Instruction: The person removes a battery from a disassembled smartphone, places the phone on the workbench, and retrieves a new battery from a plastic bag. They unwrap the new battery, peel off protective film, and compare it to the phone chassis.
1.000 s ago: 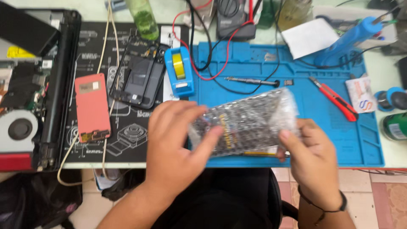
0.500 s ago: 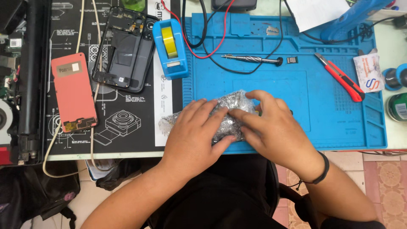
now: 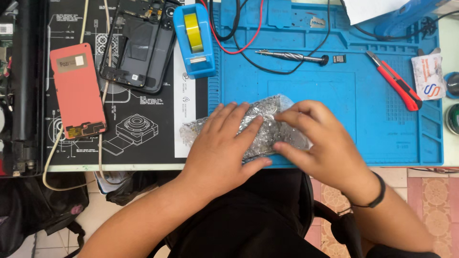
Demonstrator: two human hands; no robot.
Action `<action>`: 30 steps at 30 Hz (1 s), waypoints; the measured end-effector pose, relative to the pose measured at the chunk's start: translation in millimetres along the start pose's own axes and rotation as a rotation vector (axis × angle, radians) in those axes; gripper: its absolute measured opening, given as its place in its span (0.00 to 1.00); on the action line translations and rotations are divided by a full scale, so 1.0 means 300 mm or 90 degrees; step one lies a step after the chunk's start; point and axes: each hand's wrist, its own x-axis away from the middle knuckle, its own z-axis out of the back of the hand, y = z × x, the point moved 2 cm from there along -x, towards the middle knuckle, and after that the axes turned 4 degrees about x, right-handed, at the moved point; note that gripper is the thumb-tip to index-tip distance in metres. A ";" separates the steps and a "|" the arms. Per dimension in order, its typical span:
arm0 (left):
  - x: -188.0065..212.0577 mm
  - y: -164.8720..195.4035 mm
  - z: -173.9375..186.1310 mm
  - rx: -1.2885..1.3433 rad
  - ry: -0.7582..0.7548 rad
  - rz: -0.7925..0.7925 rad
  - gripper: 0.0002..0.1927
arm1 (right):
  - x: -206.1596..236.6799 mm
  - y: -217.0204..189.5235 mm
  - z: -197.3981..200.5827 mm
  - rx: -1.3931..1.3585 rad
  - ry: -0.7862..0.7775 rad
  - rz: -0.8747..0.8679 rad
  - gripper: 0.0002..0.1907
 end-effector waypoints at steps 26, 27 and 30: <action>0.191 -0.153 0.161 0.050 0.037 0.118 0.34 | -0.130 -0.219 -0.290 -0.024 -0.063 0.071 0.13; 0.192 -0.154 0.161 0.046 0.035 0.114 0.34 | -0.130 -0.225 -0.293 -0.006 -0.050 0.078 0.12; 0.193 -0.158 0.167 0.042 0.029 0.107 0.34 | -0.120 -0.254 -0.304 0.033 -0.021 0.101 0.10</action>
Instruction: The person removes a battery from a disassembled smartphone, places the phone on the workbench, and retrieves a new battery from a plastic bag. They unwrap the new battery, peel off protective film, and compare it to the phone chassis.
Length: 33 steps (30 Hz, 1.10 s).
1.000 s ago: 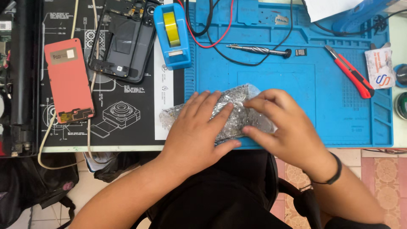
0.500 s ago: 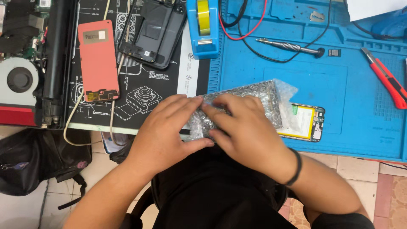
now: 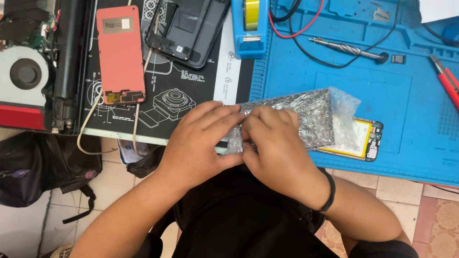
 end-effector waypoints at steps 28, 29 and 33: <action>0.014 -0.032 -0.011 -0.008 0.021 -0.002 0.32 | 0.066 -0.175 -0.027 -0.041 -0.008 0.052 0.08; 0.015 -0.033 -0.013 -0.014 0.024 -0.006 0.31 | 0.080 -0.175 -0.039 -0.051 -0.010 0.052 0.08; 0.015 -0.038 -0.022 -0.018 0.025 0.002 0.31 | 0.139 -0.211 -0.092 -0.067 -0.028 0.072 0.08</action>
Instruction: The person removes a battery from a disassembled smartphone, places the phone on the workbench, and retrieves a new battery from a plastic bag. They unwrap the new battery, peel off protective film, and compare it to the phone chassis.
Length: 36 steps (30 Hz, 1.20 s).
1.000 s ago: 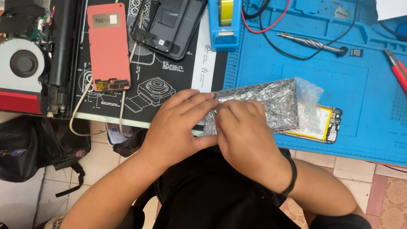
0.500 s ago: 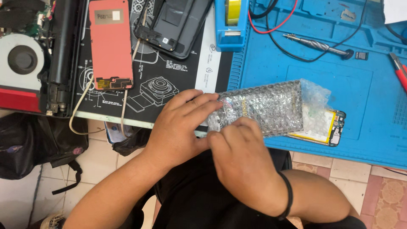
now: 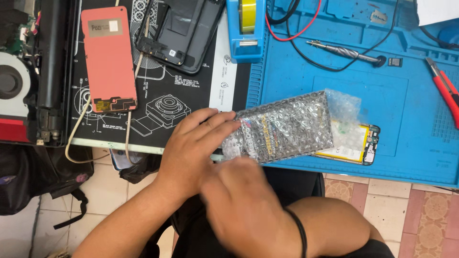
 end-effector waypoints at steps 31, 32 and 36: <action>-0.086 0.085 0.054 0.615 0.242 0.113 0.31 | -0.068 0.244 0.489 0.281 0.140 0.006 0.18; -0.109 0.101 0.063 0.659 0.285 0.110 0.36 | -0.067 0.243 0.523 0.244 0.151 -0.027 0.17; -0.169 0.194 0.037 0.771 0.170 0.136 0.38 | -0.040 0.253 0.552 -0.341 0.183 -0.304 0.18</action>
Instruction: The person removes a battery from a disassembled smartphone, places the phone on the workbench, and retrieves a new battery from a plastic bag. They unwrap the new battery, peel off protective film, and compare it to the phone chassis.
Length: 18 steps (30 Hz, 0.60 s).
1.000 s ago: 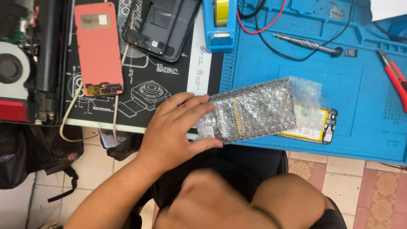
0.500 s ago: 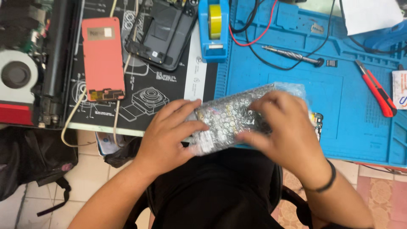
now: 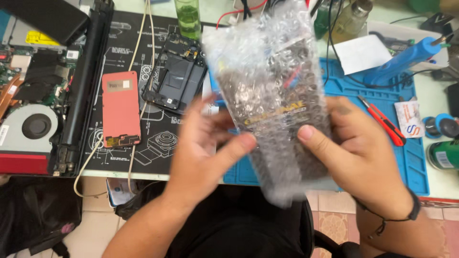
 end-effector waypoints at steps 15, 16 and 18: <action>0.090 -0.071 -0.018 -0.114 0.043 0.050 0.50 | 0.151 0.120 -0.209 0.254 0.151 0.142 0.20; 0.099 -0.072 -0.015 -0.121 0.033 0.062 0.52 | 0.152 0.122 -0.209 0.257 0.151 0.140 0.20; 0.115 -0.077 -0.012 -0.152 0.013 0.074 0.55 | 0.158 0.129 -0.206 0.268 0.155 0.135 0.21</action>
